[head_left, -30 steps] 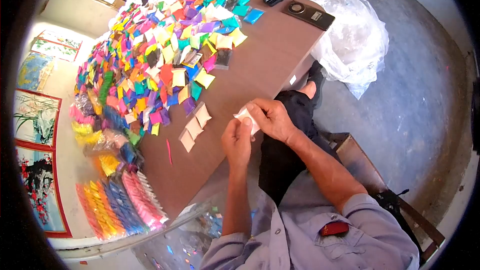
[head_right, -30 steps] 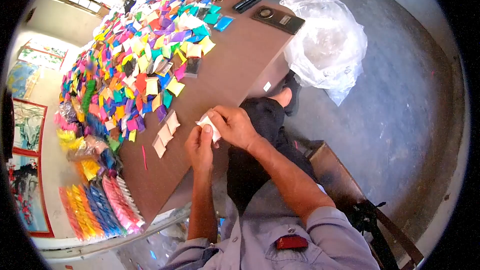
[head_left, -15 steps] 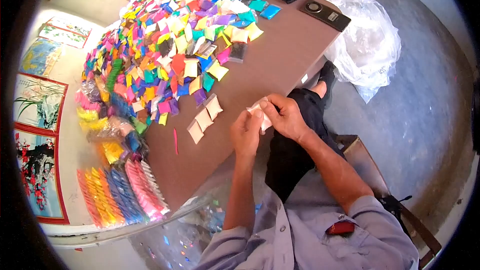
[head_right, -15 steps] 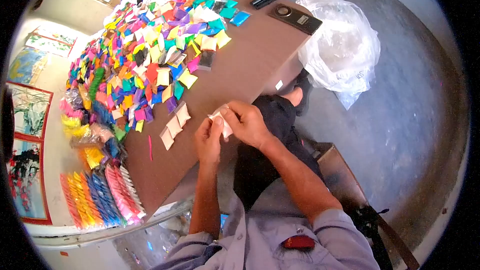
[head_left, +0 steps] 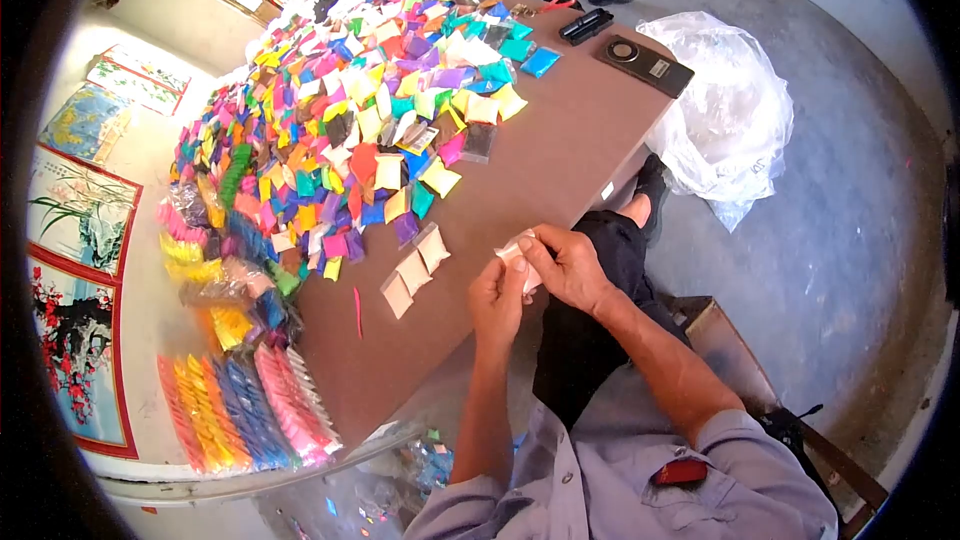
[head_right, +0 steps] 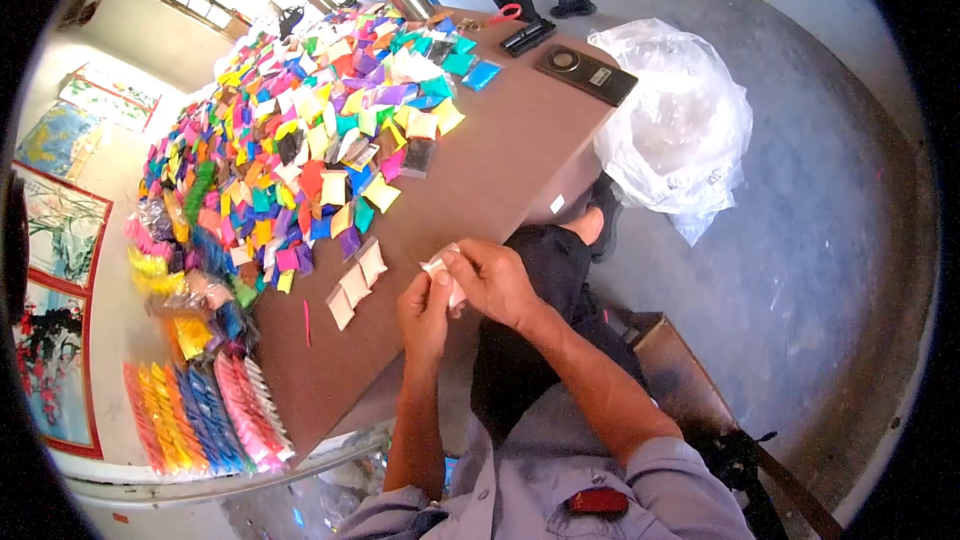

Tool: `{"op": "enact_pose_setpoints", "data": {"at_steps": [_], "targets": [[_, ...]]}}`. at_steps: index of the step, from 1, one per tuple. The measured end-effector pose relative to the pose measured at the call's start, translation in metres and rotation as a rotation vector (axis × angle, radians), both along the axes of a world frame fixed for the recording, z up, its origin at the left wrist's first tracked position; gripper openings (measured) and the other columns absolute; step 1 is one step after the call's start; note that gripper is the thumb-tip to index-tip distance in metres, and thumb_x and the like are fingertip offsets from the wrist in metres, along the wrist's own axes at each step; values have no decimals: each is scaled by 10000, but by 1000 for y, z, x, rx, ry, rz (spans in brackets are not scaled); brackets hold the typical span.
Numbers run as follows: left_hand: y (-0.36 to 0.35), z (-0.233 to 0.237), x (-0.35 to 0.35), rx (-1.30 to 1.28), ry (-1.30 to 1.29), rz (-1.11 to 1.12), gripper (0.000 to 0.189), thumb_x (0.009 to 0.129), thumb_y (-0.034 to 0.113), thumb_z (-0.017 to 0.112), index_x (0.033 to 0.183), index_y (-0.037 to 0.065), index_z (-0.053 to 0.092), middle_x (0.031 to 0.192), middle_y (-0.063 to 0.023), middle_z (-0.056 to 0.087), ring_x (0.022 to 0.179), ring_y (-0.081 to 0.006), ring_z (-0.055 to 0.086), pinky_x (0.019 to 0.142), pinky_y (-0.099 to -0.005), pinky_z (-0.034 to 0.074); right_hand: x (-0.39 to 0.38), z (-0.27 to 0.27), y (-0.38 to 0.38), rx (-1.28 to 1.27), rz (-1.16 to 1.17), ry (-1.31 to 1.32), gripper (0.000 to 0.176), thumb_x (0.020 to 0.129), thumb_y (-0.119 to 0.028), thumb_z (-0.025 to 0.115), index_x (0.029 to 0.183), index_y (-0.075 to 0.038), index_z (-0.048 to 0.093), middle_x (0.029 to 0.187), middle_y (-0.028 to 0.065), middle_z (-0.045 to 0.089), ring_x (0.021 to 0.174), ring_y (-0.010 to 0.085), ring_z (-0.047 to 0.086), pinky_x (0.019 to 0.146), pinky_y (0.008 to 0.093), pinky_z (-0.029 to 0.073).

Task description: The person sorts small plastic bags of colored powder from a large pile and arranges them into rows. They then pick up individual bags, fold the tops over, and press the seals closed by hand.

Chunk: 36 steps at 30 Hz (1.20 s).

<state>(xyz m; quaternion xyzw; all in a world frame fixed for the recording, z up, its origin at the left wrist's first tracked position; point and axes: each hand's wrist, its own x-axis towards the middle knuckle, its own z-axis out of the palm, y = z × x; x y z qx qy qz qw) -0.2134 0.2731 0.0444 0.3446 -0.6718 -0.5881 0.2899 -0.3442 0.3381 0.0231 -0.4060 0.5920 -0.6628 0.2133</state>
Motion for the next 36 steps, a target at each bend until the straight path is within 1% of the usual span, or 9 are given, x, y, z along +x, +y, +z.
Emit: {"op": "enact_pose_setpoints", "data": {"at_steps": [2, 4, 7, 13, 26, 28, 32, 34, 36], "targets": [[3, 1, -2, -62, -37, 0, 291, 1058, 287, 607, 1010, 13, 690, 813, -6, 657, 676, -69, 588, 572, -226, 457, 1, -5, -1, -7, -14, -9, 225, 1010, -211, 626, 989, 3, 690, 790, 171, 679, 687, 295, 680, 639, 370, 531], [3, -2, -2, -54, -42, -25, 287, 1047, 293, 628, 1007, 16, 691, 799, -5, 660, 674, -61, 588, 581, -219, 467, 3, -5, 0, -19, -9, -182, 229, 1019, -215, 621, 1013, 3, 692, 790, 157, 691, 683, 242, 688, 629, 364, 532], [1, -6, -1, -18, -23, -39, 280, 1036, 298, 651, 1000, 24, 693, 781, -4, 661, 669, -53, 586, 586, -213, 476, 1, -2, 1, -7, 16, -173, 232, 1026, -221, 615, 1030, -3, 694, 784, 145, 695, 686, 201, 688, 631, 355, 533], [-1, -8, 4, -15, 1, -28, 277, 1048, 289, 629, 983, 25, 687, 773, 3, 648, 658, -58, 572, 570, -224, 457, -1, 1, -1, 29, 18, -6, 231, 1028, -218, 602, 1051, -10, 700, 794, 154, 699, 699, 214, 697, 647, 351, 539], [-2, -9, 5, 6, 22, -20, 245, 1041, 263, 638, 994, 26, 681, 796, 4, 651, 661, -53, 565, 575, -218, 444, 1, 5, 1, -13, 57, -159, 258, 1032, -243, 611, 1045, -6, 714, 794, 132, 706, 709, 172, 694, 650, 334, 549], [-2, -9, 6, 11, 39, -16, 245, 1039, 263, 643, 989, 26, 679, 790, 5, 646, 656, -52, 558, 570, -217, 439, 2, 6, -1, 17, 78, -113, 281, 1071, -238, 583, 1029, 21, 683, 775, 69, 669, 724, 87, 597, 646, 286, 509], [-1, -3, 4, 16, 32, 12, 241, 1034, 254, 650, 971, 23, 679, 787, 5, 641, 650, -55, 549, 561, -228, 434, -1, 0, -4, 135, 81, -31, 290, 1070, -248, 587, 1003, 17, 684, 754, 64, 658, 718, 84, 592, 638, 289, 505], [0, -3, 2, 9, 35, 21, 236, 1033, 247, 651, 961, 25, 679, 795, 7, 643, 658, -57, 552, 570, -232, 439, 0, -2, -7, 64, 7, -28, 272, 1020, -247, 635, 932, 7, 679, 718, 168, 646, 635, 190, 648, 596, 355, 506], [-2, -5, 1, 6, 35, 33, 231, 1032, 241, 651, 950, 26, 679, 804, 9, 645, 666, -58, 555, 579, -235, 443, 3, -2, -6, 35, 2, -70, 268, 1013, -243, 644, 916, 5, 674, 717, 166, 643, 627, 197, 640, 592, 360, 501]]}}
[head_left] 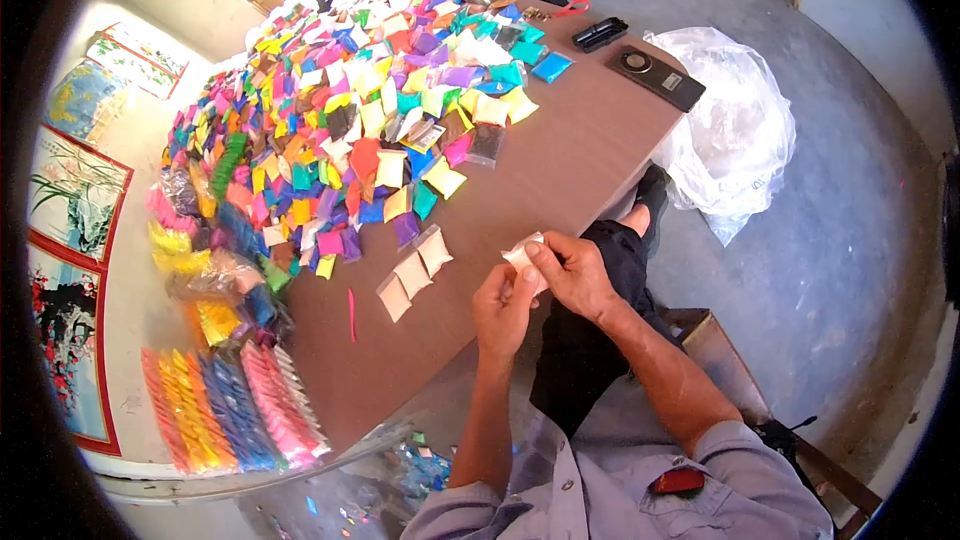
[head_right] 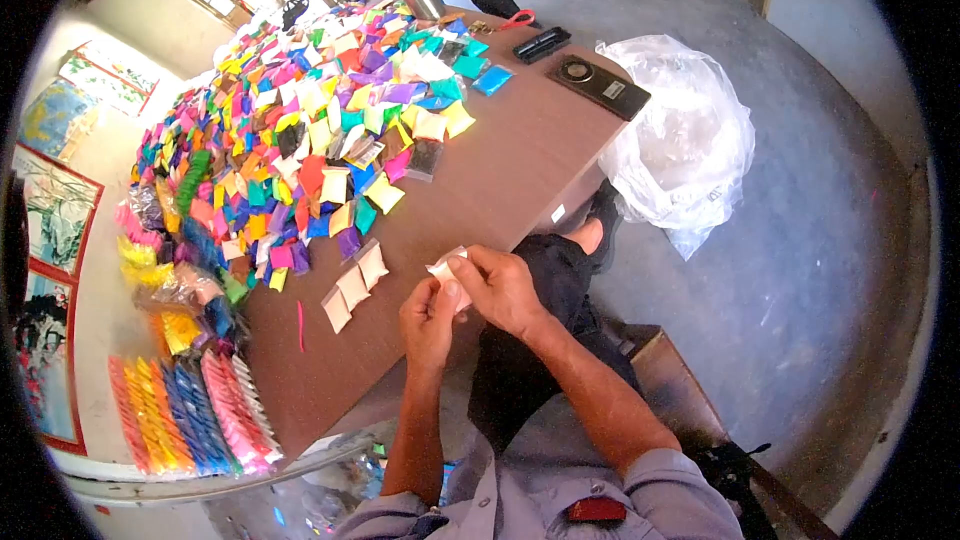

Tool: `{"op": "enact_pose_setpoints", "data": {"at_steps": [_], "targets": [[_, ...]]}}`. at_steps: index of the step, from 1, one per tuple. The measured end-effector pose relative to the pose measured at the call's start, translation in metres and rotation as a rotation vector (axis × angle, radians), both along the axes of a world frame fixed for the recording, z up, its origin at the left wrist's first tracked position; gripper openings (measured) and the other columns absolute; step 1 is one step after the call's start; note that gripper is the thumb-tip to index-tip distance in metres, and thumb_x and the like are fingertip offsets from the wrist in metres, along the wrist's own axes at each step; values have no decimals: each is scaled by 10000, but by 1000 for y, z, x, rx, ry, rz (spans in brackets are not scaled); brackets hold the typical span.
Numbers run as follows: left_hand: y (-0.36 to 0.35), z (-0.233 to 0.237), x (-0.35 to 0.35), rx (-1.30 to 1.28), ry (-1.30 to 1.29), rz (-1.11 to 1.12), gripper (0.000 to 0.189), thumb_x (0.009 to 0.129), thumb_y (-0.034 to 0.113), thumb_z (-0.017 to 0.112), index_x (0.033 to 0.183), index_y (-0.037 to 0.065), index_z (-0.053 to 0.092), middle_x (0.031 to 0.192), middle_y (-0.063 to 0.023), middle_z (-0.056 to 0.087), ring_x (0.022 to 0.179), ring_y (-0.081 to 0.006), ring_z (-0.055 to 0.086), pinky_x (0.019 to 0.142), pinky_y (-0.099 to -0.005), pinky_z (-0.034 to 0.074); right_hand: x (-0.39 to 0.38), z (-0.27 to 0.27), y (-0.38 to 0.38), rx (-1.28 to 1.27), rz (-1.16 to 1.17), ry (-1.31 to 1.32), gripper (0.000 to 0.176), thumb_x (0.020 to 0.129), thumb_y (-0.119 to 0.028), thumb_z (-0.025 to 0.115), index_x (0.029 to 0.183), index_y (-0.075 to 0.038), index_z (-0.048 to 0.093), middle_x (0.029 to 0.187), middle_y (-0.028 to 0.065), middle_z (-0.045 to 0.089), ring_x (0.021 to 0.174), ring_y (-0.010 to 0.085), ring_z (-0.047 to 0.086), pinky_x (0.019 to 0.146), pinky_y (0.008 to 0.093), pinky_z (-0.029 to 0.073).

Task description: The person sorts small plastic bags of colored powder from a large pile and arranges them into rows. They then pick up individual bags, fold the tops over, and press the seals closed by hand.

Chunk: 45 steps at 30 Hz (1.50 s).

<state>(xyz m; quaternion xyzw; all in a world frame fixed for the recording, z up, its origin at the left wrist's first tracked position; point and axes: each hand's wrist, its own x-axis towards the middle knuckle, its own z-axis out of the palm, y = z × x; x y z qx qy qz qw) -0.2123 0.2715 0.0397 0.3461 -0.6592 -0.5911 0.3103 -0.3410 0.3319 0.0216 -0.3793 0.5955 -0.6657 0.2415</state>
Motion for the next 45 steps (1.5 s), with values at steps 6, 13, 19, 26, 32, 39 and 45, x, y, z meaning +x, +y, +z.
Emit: {"op": "enact_pose_setpoints", "data": {"at_steps": [6, 13, 19, 26, 32, 39, 45], "targets": [[-8, -1, 2, 83, 80, 89, 205, 1025, 217, 661, 940, 31, 680, 812, 34, 628, 706, -50, 533, 620, -223, 418, 1, -1, -1, -26, 7, 46, 252, 999, -225, 660, 901, 7, 671, 715, 167, 627, 614, 214, 617, 581, 360, 483], [-11, -8, 7, 36, 150, 39, 194, 1032, 202, 667, 990, 13, 664, 792, 30, 623, 676, -29, 540, 583, -206, 419, 3, 4, -1, -25, -29, 88, 229, 1012, -185, 636, 908, 16, 667, 711, 160, 609, 606, 208, 578, 580, 352, 471], [-6, -1, 3, 27, 75, -47, 193, 1028, 197, 671, 990, 8, 661, 818, 29, 629, 690, -26, 554, 574, -207, 445, 2, 0, 2, -18, -2, 49, 246, 1035, -207, 626, 948, 17, 681, 735, 134, 632, 647, 182, 603, 612, 339, 487], [-8, -6, 7, 108, 135, -16, 186, 1020, 198, 682, 983, 17, 660, 803, 29, 618, 685, -19, 551, 560, -192, 435, 3, 5, 2, -64, 58, 61, 263, 1048, -225, 607, 989, 13, 702, 747, 134, 652, 667, 196, 631, 631, 340, 501], [-3, 11, 2, 65, 81, -42, 206, 1015, 208, 692, 962, 13, 658, 802, 19, 628, 672, -25, 553, 555, -195, 430, 0, 1, 3, -33, 22, 69, 275, 1048, -232, 607, 986, 18, 703, 746, 149, 664, 662, 183, 640, 625, 344, 507], [-8, -7, 3, 58, 70, -33, 202, 1012, 223, 691, 976, 26, 672, 774, 27, 628, 653, -29, 555, 557, -205, 430, -1, 3, 5, -78, 52, 33, 277, 1060, -229, 588, 996, 17, 696, 731, 121, 639, 654, 154, 601, 627, 320, 504], [-5, 0, 2, 52, 84, -57, 192, 1010, 221, 687, 981, 31, 683, 791, 14, 643, 652, -49, 557, 559, -219, 434, 0, -1, 5, -63, 31, 16, 247, 1045, -213, 603, 1000, 11, 699, 746, 119, 652, 669, 141, 603, 626, 316, 504]]}}
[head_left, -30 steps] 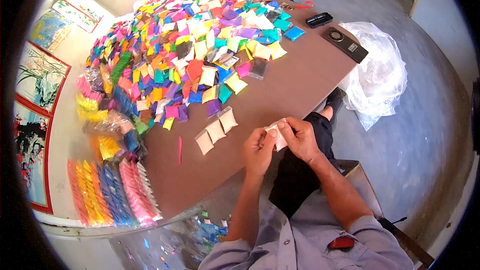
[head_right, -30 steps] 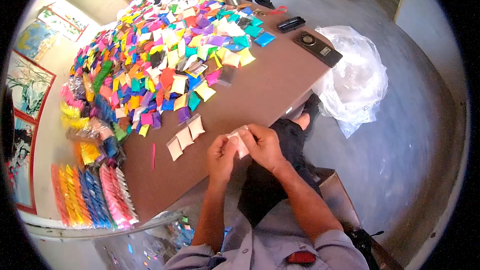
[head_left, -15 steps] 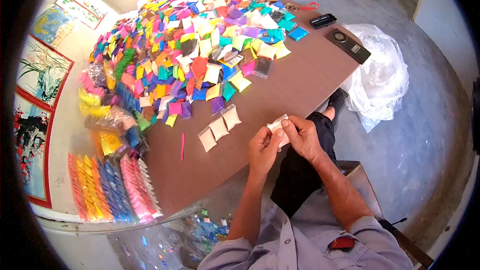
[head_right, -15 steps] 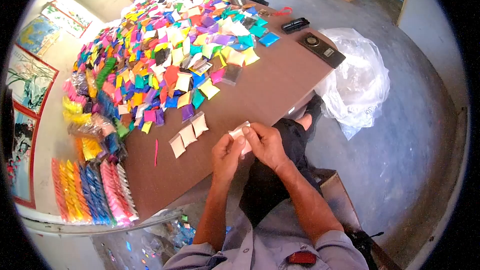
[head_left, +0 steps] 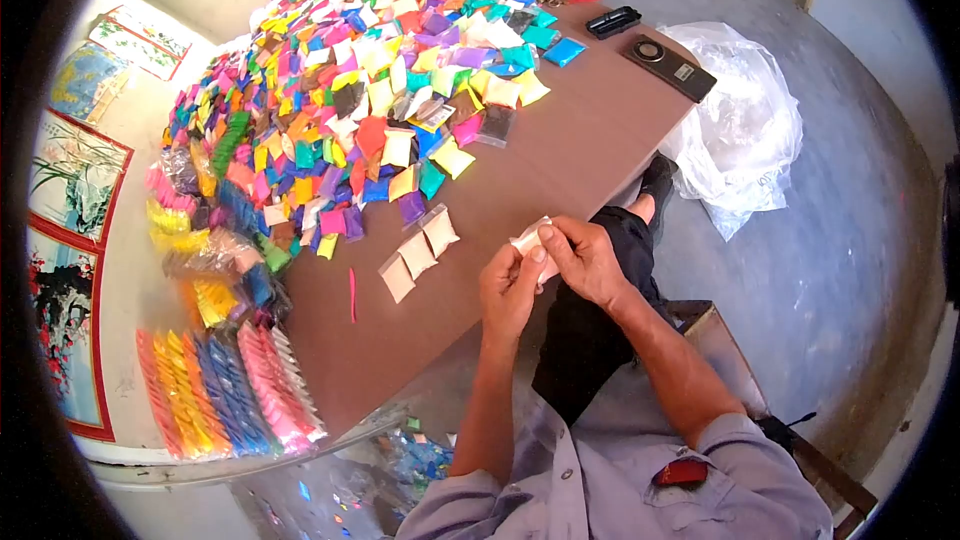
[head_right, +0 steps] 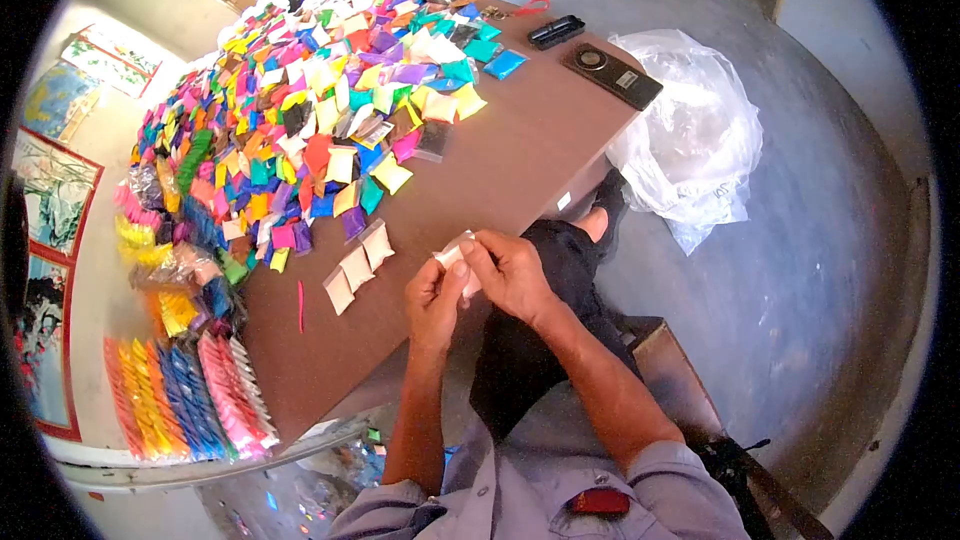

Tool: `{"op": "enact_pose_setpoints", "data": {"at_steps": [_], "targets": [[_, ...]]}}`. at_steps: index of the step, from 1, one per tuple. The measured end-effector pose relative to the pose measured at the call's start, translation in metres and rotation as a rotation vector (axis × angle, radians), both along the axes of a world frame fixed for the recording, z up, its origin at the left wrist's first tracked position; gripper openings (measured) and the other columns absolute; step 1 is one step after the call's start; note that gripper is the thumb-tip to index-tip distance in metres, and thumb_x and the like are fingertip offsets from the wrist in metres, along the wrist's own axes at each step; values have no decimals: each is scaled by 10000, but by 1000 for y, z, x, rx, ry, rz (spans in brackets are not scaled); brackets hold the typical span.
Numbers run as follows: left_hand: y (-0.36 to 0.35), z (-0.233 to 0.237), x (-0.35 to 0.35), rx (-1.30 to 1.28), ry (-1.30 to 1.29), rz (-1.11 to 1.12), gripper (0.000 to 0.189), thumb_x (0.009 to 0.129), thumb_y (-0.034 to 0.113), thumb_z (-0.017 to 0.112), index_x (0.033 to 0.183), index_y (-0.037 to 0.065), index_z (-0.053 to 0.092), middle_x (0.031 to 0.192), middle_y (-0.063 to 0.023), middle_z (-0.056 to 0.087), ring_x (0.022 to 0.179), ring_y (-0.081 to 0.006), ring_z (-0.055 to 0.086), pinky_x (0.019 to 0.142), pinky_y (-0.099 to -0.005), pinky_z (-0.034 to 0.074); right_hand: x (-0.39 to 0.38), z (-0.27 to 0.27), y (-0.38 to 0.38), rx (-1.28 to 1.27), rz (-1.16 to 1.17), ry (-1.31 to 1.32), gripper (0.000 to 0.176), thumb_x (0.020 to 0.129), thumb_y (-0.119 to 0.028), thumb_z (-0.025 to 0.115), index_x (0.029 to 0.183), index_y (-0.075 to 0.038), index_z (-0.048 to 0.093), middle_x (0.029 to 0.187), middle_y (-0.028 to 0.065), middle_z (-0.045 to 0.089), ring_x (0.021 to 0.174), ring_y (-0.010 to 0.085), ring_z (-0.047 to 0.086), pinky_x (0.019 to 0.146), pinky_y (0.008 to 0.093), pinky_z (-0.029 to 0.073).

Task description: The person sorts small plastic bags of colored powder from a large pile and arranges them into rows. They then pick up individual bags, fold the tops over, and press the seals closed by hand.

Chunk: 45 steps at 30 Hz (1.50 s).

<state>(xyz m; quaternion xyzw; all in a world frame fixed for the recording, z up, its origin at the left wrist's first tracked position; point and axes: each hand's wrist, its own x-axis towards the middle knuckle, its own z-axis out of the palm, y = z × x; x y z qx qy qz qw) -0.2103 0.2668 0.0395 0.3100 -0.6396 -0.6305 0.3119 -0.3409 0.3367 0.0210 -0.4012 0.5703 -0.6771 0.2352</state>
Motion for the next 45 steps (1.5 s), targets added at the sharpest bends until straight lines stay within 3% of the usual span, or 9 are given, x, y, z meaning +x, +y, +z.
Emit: {"op": "enact_pose_setpoints", "data": {"at_steps": [12, 19, 33, 34, 35, 38, 43, 44, 45], "targets": [[-5, -9, 1, -17, 77, 38, 229, 1019, 223, 691, 885, 45, 641, 761, 18, 622, 652, -42, 542, 558, -216, 411, -1, 2, 0, -8, 25, 7, 228, 1029, -191, 624, 960, 18, 683, 742, 106, 624, 663, 149, 588, 613, 328, 490], [-2, -7, 1, -54, -1, 48, 195, 1025, 225, 675, 951, 45, 685, 799, 24, 639, 689, -54, 556, 604, -231, 437, 0, -5, -1, 3, 29, -85, 201, 1016, -167, 635, 979, 21, 692, 791, 116, 661, 679, 177, 620, 623, 327, 501], [1, 4, 1, 79, 15, 119, 160, 1018, 183, 666, 942, 45, 693, 816, 18, 654, 709, -57, 569, 633, -230, 445, -2, -1, 0, 17, 11, 30, 156, 977, -134, 660, 976, 16, 703, 820, 123, 666, 720, 202, 657, 651, 329, 509], [3, 7, 0, 34, 12, 131, 174, 1019, 187, 662, 940, 34, 689, 806, 16, 649, 698, -57, 563, 632, -230, 442, -2, 1, 1, 10, 31, 47, 178, 1019, -134, 632, 981, 32, 686, 824, 72, 659, 756, 116, 610, 683, 289, 496], [2, 6, 0, 27, 17, 134, 174, 1019, 187, 662, 940, 34, 689, 806, 16, 649, 698, -57, 563, 632, -230, 442, -2, 3, 2, 2, 33, 53, 178, 1019, -134, 632, 981, 32, 686, 824, 72, 659, 756, 116, 610, 683, 289, 496], [1, 1, 1, 34, 58, 141, 188, 1022, 192, 658, 941, 26, 690, 798, 15, 645, 690, -60, 561, 626, -233, 439, -1, 7, 2, -20, 23, 60, 151, 974, -126, 662, 983, 20, 703, 842, 128, 667, 753, 210, 659, 673, 322, 507], [-6, 9, -5, -135, 11, 97, 199, 1030, 192, 664, 934, 19, 682, 734, 43, 602, 633, -24, 527, 565, -200, 407, -2, 10, 0, 1, 1, -8, 162, 984, -128, 661, 1002, 27, 706, 852, 122, 671, 771, 193, 652, 683, 316, 507], [-9, 13, -8, -135, 24, 101, 199, 1030, 192, 664, 934, 19, 682, 734, 43, 602, 633, -24, 527, 565, -200, 407, -4, 12, 0, 29, 20, -37, 191, 1029, -137, 627, 1010, 43, 689, 885, 50, 673, 825, 108, 604, 743, 274, 494], [-12, 20, -13, -150, 1, 89, 204, 1031, 201, 664, 943, 18, 685, 745, 46, 602, 646, -23, 528, 572, -202, 408, -6, 20, -2, 30, 22, -26, 191, 1029, -137, 627, 1010, 43, 689, 885, 50, 673, 825, 108, 604, 743, 274, 494]]}}
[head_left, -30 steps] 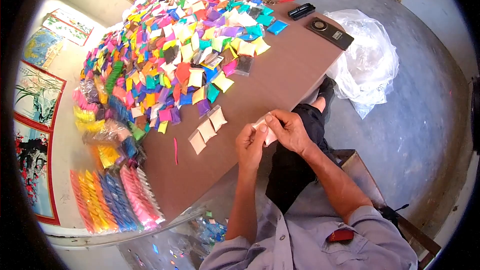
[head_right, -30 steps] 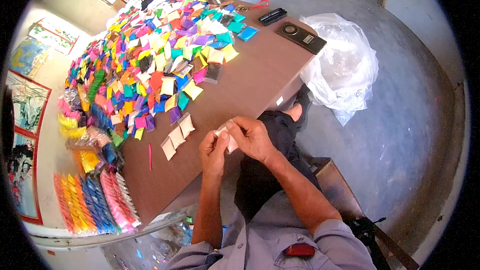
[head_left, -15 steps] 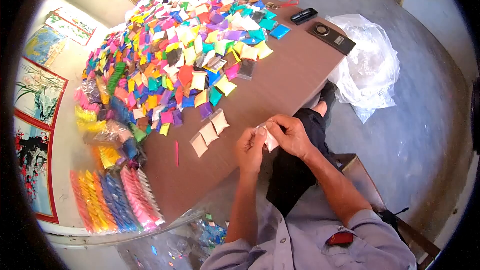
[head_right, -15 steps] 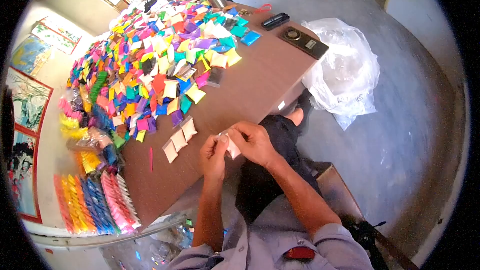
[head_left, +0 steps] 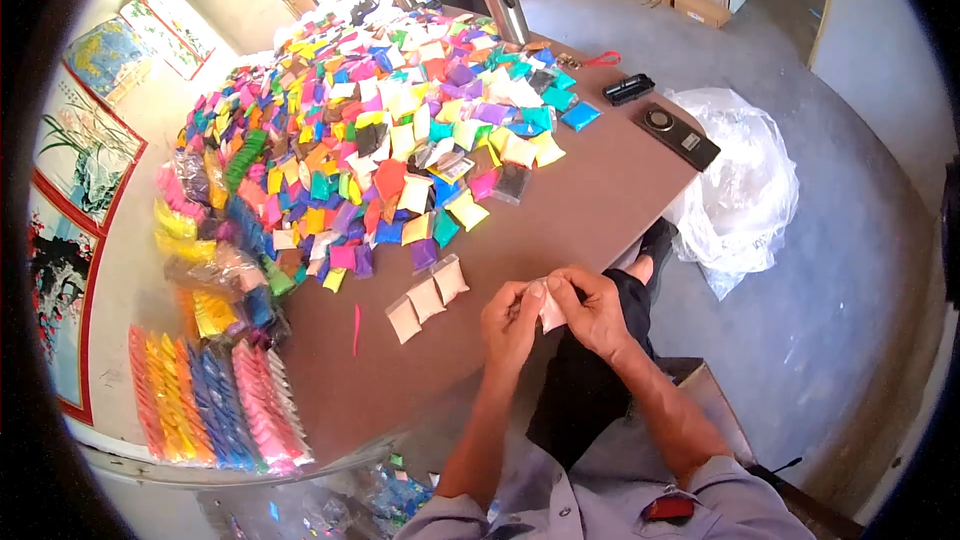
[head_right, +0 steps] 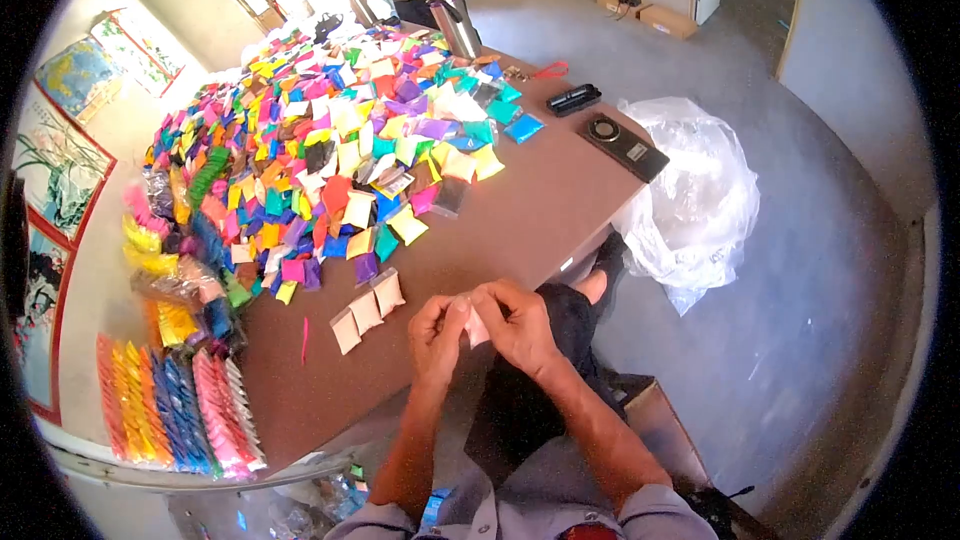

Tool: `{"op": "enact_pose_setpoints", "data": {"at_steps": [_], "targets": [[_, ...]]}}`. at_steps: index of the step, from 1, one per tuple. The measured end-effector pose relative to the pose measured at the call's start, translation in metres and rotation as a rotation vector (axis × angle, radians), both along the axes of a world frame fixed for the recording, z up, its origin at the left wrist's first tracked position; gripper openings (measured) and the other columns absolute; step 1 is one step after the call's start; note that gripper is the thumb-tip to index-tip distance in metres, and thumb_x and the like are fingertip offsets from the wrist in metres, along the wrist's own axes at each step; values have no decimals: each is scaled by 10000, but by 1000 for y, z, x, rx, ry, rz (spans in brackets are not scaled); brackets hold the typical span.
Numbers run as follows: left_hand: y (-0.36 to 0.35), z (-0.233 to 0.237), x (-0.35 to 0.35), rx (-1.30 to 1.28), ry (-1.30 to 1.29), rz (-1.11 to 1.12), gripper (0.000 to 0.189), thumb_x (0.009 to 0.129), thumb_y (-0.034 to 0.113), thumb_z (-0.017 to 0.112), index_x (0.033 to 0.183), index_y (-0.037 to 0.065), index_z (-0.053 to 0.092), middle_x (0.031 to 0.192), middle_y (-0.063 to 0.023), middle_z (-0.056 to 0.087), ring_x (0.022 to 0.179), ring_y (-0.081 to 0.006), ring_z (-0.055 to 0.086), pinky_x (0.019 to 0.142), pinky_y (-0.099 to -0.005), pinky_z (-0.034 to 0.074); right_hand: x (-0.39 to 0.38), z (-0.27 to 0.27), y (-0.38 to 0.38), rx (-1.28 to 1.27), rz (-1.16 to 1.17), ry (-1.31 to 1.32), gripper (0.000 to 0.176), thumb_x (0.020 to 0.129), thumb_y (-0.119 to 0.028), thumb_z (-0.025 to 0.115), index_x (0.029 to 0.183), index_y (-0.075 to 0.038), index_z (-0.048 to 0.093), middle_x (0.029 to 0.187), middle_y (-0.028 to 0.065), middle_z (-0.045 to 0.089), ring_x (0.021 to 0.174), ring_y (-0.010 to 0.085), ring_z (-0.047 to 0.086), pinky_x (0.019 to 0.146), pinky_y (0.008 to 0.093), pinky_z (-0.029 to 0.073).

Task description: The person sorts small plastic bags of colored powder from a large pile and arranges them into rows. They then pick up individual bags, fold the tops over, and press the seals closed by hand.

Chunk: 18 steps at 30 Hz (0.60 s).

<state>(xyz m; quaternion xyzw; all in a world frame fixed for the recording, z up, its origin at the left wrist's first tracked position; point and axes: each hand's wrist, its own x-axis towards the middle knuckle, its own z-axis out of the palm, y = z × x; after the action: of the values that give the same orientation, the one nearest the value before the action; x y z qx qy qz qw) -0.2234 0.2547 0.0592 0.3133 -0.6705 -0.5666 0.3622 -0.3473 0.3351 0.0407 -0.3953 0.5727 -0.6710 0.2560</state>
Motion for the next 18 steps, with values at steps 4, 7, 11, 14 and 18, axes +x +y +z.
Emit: {"op": "enact_pose_setpoints", "data": {"at_steps": [4, 7, 11, 14, 18], "targets": [[-20, 17, -27, 101, 107, -97, 219, 1033, 218, 661, 984, 7, 692, 780, 49, 604, 691, -29, 535, 600, -214, 419, -18, 17, -16, 17, -149, 21, 209, 1018, -141, 633, 1039, 55, 702, 909, 123, 714, 843, 142, 644, 755, 315, 522], [-39, 12, -43, 62, -7, -194, 213, 1028, 205, 659, 999, -4, 693, 797, 36, 610, 722, -36, 533, 620, -225, 426, -28, 21, -33, -49, -330, 59, 237, 1029, -162, 619, 1036, 61, 699, 898, 116, 703, 817, 146, 622, 738, 308, 513], [-67, -8, -58, -79, -45, -255, 202, 1020, 189, 658, 978, -6, 689, 789, 25, 605, 717, -39, 520, 620, -231, 425, -37, 2, -51, -93, -364, -15, 253, 1035, -179, 609, 1022, 57, 700, 855, 91, 693, 787, 138, 601, 711, 306, 500], [-80, -14, -62, -160, -71, -298, 225, 1015, 206, 666, 1072, -11, 689, 827, 28, 639, 742, -51, 568, 632, -231, 454, -42, 0, -54, -13, -318, -21, 265, 1038, -192, 604, 1006, 52, 701, 805, 72, 681, 754, 131, 585, 688, 301, 487], [-86, -20, -66, -102, -110, -345, 221, 1004, 209, 687, 1012, -12, 690, 780, 21, 622, 714, -43, 549, 619, -240, 457, -44, 5, -53, 99, -359, 7, 279, 1043, -206, 600, 1002, 49, 706, 793, 52, 680, 753, 116, 588, 682, 294, 484]]}}
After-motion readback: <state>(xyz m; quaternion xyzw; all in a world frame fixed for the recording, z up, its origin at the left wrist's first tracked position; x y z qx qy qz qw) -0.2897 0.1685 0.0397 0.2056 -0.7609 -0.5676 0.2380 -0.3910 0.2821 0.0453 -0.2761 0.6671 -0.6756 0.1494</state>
